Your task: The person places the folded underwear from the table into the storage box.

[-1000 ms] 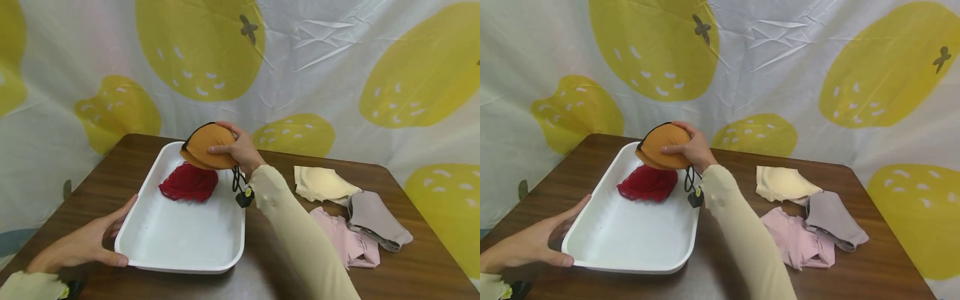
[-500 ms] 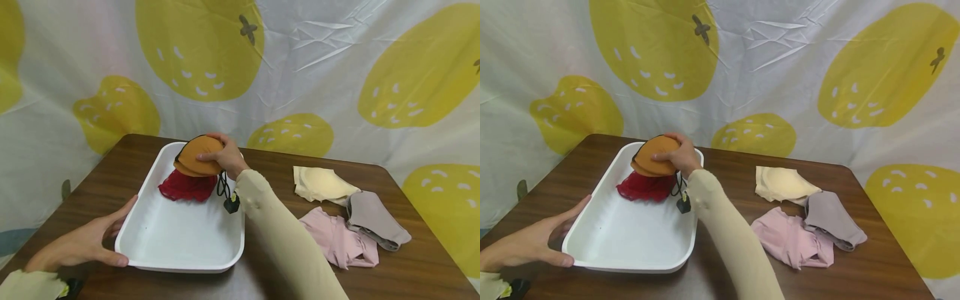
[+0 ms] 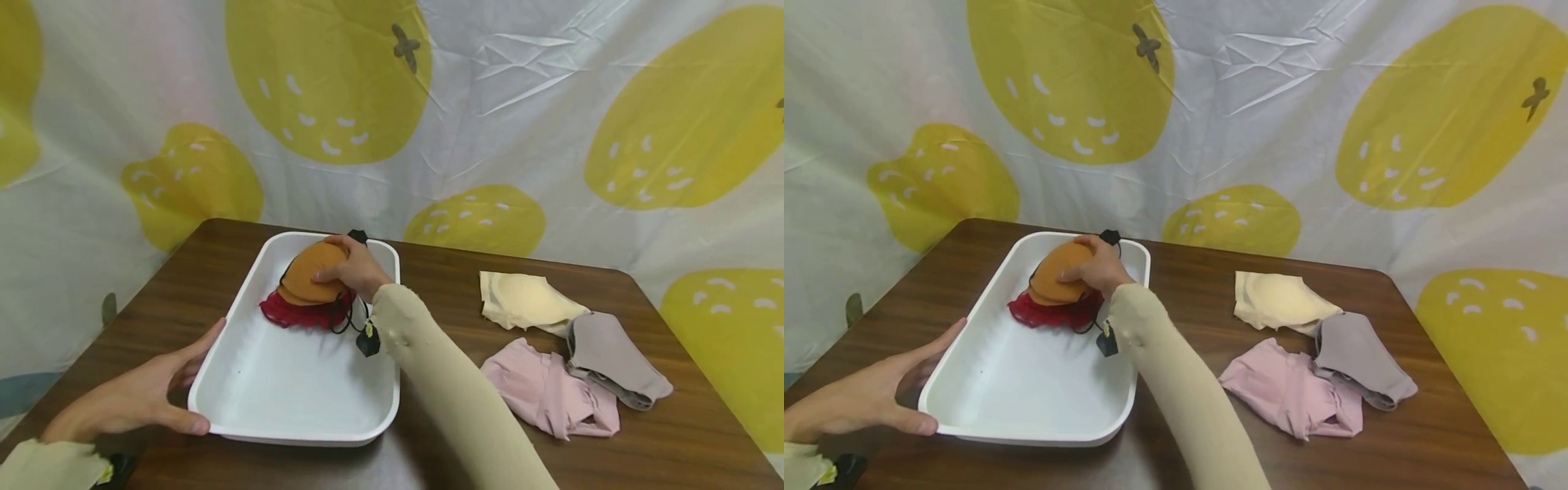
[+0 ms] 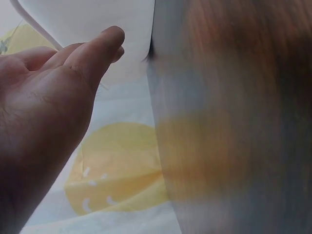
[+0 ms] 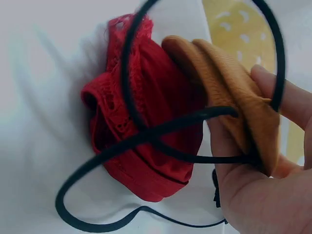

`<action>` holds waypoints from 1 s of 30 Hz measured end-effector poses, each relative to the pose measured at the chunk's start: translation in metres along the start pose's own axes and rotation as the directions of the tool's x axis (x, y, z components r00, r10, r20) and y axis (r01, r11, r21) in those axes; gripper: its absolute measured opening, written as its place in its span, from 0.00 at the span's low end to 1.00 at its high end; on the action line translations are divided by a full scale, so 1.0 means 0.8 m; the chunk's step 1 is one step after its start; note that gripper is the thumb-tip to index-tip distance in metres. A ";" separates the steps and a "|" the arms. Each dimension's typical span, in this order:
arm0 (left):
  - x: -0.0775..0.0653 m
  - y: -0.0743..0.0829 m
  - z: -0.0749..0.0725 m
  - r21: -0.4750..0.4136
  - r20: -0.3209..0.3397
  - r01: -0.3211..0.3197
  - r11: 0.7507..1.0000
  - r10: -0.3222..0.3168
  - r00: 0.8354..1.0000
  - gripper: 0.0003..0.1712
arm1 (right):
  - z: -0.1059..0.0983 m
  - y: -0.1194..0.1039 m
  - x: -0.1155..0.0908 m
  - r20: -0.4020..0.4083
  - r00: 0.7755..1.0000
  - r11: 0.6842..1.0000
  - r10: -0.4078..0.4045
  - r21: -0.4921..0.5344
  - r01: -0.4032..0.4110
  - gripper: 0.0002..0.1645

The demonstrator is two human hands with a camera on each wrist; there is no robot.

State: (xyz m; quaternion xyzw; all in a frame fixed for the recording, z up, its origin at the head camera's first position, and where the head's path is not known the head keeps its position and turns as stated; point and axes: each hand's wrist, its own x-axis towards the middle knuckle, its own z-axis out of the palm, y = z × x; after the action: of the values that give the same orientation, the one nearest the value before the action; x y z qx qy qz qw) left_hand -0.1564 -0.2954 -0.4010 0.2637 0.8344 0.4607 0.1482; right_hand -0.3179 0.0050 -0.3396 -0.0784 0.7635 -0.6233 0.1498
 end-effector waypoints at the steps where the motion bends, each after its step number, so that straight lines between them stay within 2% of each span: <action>1: 0.000 0.000 0.000 -0.006 0.001 -0.005 1.000 0.005 1.000 0.72 | 0.001 0.001 0.000 0.001 1.000 1.000 -0.001 -0.026 0.001 0.45; 4: -0.001 0.000 0.001 0.002 -0.003 -0.008 1.000 0.008 1.000 0.72 | 0.004 0.001 -0.001 0.004 1.000 0.986 -0.023 -0.167 0.023 0.44; 6: -0.001 0.001 0.000 0.012 -0.007 -0.003 1.000 0.003 1.000 0.72 | 0.005 0.002 -0.001 0.005 0.999 0.959 -0.038 -0.282 0.037 0.44; 10: -0.002 0.002 -0.001 0.029 -0.008 0.012 1.000 -0.012 1.000 0.72 | 0.007 -0.001 -0.001 0.006 0.999 0.865 -0.048 -0.500 0.045 0.44; 14: -0.003 0.001 0.000 0.044 -0.016 0.014 0.999 -0.013 1.000 0.73 | 0.008 -0.004 -0.004 0.018 0.998 0.748 -0.053 -0.661 0.052 0.43; 20: -0.005 -0.001 0.002 0.018 -0.016 -0.019 1.000 0.020 1.000 0.73 | 0.015 -0.003 -0.011 0.018 1.000 0.621 0.019 -0.784 0.002 0.42; 25: -0.005 0.000 0.002 0.014 -0.017 -0.022 1.000 0.023 1.000 0.72 | 0.015 -0.006 -0.016 0.028 0.996 0.518 0.086 -0.855 -0.021 0.42; 27: -0.005 0.000 0.002 0.011 -0.016 -0.025 1.000 0.026 1.000 0.72 | 0.014 -0.007 -0.017 0.037 0.994 0.490 0.105 -0.872 -0.020 0.42; 30: -0.005 -0.001 0.003 0.009 -0.019 -0.039 0.999 0.039 0.999 0.72 | 0.013 -0.008 -0.016 0.046 0.992 0.473 0.114 -0.881 -0.014 0.42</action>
State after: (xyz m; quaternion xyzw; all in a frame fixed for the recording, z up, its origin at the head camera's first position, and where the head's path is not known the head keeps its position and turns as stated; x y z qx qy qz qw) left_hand -0.1526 -0.2964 -0.4028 0.2761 0.8324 0.4625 0.1299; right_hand -0.3027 -0.0019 -0.3337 -0.1459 0.9688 -0.1339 0.1490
